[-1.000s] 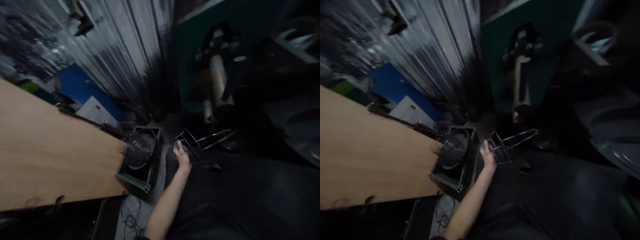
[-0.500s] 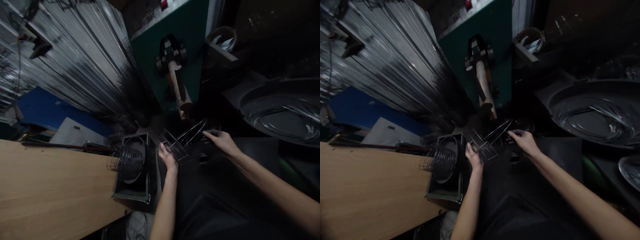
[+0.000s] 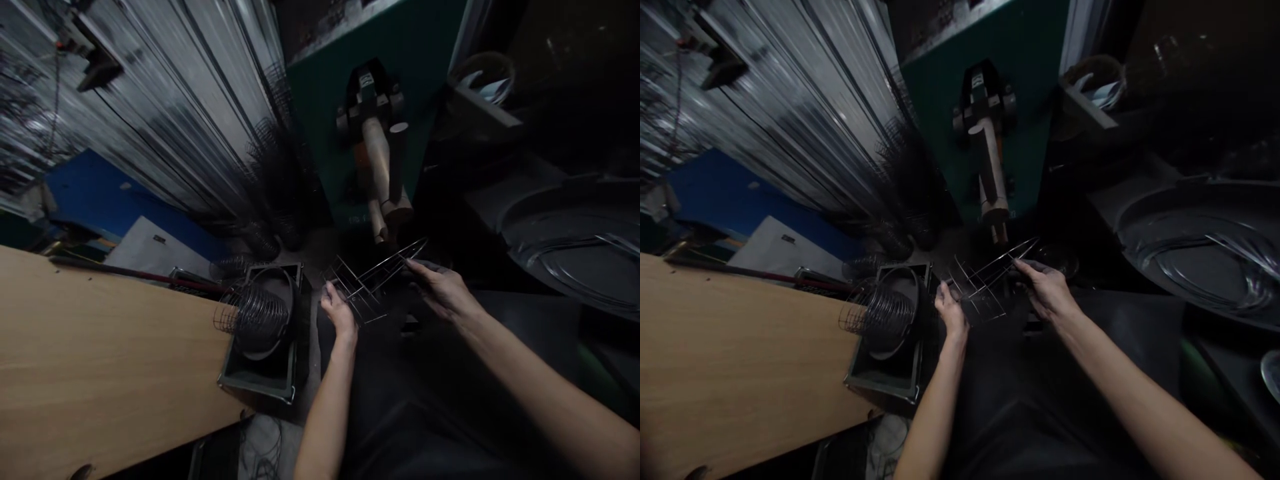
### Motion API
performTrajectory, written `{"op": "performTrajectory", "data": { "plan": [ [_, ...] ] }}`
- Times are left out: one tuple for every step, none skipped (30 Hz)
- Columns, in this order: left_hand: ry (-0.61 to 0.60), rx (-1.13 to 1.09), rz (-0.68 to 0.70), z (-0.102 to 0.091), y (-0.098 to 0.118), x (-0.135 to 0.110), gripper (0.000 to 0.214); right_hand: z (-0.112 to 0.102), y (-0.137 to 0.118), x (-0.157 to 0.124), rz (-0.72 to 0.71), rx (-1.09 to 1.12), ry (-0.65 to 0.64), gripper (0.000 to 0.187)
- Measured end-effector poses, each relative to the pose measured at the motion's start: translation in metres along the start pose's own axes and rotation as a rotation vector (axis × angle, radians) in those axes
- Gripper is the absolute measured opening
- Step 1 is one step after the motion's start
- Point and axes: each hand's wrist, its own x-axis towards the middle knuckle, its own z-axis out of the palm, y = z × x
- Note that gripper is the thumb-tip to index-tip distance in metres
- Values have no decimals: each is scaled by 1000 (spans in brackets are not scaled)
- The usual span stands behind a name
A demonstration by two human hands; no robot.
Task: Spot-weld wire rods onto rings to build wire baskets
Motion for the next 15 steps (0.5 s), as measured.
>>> {"op": "performTrajectory", "data": {
  "plan": [
    [3,3,-9,0,2,0,50,1,0,0,0,8,1,8],
    [6,3,-17,0,3,1,50,2,-1,0,-1,16,0,9],
    [9,3,-23,0,4,1,50,3,-1,-1,-3,22,-2,10],
    [11,2,-24,0,6,1,50,5,-2,-1,-3,26,-3,10],
    [10,1,-24,1,7,2,50,7,-2,-1,-2,28,2,10],
    [10,0,-22,1,8,2,50,8,-3,-2,-3,26,10,11],
    [7,-3,-20,2,9,3,50,10,-3,-2,-4,23,20,12],
    [2,-6,-20,2,10,3,49,12,-4,-2,-4,19,29,13],
    [0,-10,-23,3,11,4,49,14,-4,-2,-4,17,39,14],
    [-2,-13,-27,4,12,4,49,15,-4,-2,-4,16,48,14],
    [-2,-16,-33,5,14,4,49,16,-4,-2,-5,16,55,14],
    [-2,-20,-39,6,15,4,49,17,-5,-1,-6,16,60,14],
    [-6,-24,-42,7,16,5,49,18,-5,-1,-7,17,67,14],
    [-7,-29,-42,8,17,5,49,18,-5,-1,-8,15,74,14],
    [-6,-37,-41,9,18,5,50,19,-6,-1,-12,13,81,14]
  ]
}}
